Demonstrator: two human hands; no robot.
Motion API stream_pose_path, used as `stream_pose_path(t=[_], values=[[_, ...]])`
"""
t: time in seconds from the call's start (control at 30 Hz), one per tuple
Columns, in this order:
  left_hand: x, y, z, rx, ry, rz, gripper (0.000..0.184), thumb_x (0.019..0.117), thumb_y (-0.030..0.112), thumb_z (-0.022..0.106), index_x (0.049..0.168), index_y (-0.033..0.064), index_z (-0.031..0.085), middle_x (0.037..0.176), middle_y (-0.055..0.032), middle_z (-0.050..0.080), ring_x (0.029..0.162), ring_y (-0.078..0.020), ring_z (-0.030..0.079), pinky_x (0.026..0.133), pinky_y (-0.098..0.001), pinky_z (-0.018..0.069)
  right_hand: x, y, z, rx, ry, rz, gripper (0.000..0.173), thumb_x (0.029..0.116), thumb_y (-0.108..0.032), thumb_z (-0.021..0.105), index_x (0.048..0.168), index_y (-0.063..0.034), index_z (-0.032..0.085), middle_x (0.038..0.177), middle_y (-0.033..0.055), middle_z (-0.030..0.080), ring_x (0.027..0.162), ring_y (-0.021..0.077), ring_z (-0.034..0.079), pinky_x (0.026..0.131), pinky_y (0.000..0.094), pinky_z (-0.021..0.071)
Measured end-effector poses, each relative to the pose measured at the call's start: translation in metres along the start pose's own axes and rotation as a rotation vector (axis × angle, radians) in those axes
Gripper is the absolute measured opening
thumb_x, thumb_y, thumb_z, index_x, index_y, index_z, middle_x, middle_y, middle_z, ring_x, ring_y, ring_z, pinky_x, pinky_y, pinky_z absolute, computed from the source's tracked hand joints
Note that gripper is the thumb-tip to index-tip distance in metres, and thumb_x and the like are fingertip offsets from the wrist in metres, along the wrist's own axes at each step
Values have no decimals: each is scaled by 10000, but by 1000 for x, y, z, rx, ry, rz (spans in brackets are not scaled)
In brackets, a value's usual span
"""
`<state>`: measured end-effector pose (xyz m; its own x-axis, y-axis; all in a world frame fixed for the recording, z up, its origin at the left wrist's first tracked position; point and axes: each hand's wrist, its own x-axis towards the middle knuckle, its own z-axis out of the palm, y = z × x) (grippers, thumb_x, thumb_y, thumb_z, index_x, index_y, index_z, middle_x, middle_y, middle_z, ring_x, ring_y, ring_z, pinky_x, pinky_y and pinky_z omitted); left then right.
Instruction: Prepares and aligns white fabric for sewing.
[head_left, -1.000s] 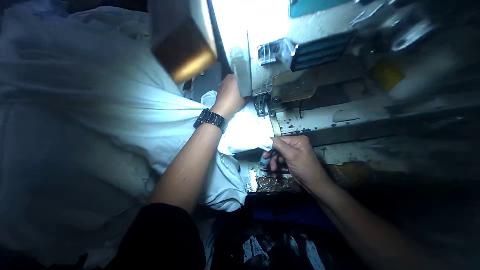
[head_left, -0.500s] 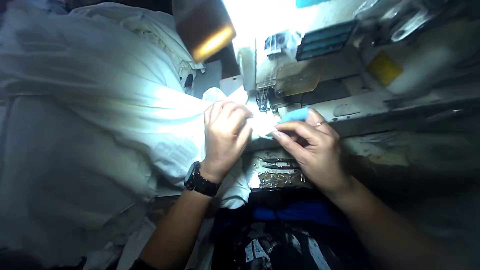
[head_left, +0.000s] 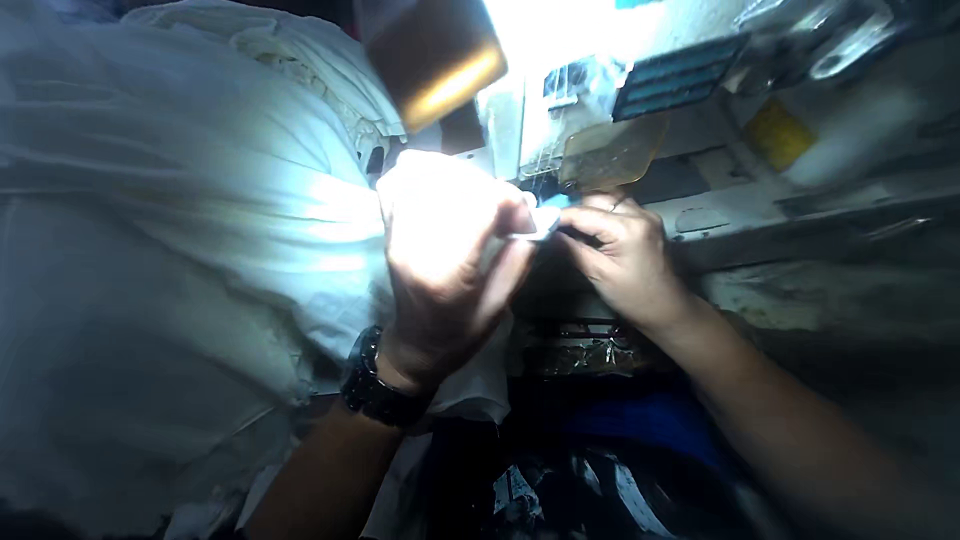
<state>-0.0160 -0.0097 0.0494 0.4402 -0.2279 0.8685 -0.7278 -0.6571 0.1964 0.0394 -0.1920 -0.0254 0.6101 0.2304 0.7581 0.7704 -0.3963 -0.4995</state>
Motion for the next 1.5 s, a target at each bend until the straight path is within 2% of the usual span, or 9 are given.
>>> stream_pose_path(t=[0.17, 0.33, 0.47, 0.53, 0.63, 0.73, 0.9, 1.13, 1.5], values=[[-22, 12, -2, 101, -94, 75, 117, 874, 145, 735, 809, 54, 701, 830, -81, 690, 910, -202, 622, 878, -377, 416, -41, -38, -15, 336, -34, 79, 125, 926, -156, 691, 846, -77, 746, 845, -43, 675, 903, 11, 597, 851, 169, 470], [-25, 33, -30, -85, -173, -78, 138, 916, 228, 734, 856, 107, 702, 850, 11, 703, 880, -61, 626, 873, -290, 442, -85, -70, -12, 546, 24, 308, 140, 935, -202, 732, 870, -85, 777, 864, -38, 709, 888, -3, 634, 840, 156, 520], [4, 31, -26, 106, -694, 249, 156, 955, 194, 601, 982, 108, 729, 1020, -46, 726, 942, -195, 685, 829, -426, 509, -76, -67, -16, 493, -14, 287, 138, 925, -210, 730, 838, -105, 750, 836, -69, 678, 856, -38, 631, 793, 128, 533], [12, 14, -16, 115, -973, 295, 92, 898, 183, 650, 885, 105, 698, 833, -42, 660, 795, -220, 651, 774, -464, 482, -77, -54, -9, 468, -66, 271, 107, 912, -182, 723, 853, -103, 767, 887, -51, 692, 950, 16, 618, 858, 181, 504], [28, 15, -21, 163, -1120, 291, 137, 870, 231, 700, 761, 148, 693, 673, 18, 620, 656, -137, 608, 761, -415, 442, -88, -31, 7, 434, -71, 281, 147, 934, -183, 711, 974, -68, 792, 958, -8, 746, 976, 17, 662, 910, 198, 530], [34, -16, -17, 234, -1147, 265, 182, 886, 261, 657, 767, 126, 684, 710, -47, 642, 691, -234, 636, 723, -490, 453, -93, -26, 10, 430, -66, 295, 154, 945, -183, 703, 938, -59, 794, 886, -10, 740, 870, -18, 653, 837, 159, 523], [48, -36, -14, 272, -1110, 303, 246, 848, 343, 637, 664, 181, 605, 631, 7, 571, 647, -191, 598, 645, -442, 409, -87, -3, 21, 401, -73, 224, 189, 959, -200, 698, 913, -42, 792, 810, 20, 729, 785, 5, 647, 773, 164, 514], [60, -44, -18, 318, -1053, 361, 302, 881, 335, 555, 626, 174, 539, 590, 7, 508, 604, -176, 543, 665, -428, 349, -73, 17, 27, 331, -54, 90, 177, 940, -197, 725, 891, -36, 779, 756, 29, 694, 715, 4, 624, 688, 135, 505], [59, -29, -24, 262, -1019, 325, 220, 851, 326, 609, 668, 205, 630, 637, 42, 519, 702, -163, 546, 778, -440, 359, -68, 18, 30, 291, -20, 50, 186, 952, -206, 713, 886, -42, 774, 771, 60, 714, 732, 35, 652, 695, 164, 513]])
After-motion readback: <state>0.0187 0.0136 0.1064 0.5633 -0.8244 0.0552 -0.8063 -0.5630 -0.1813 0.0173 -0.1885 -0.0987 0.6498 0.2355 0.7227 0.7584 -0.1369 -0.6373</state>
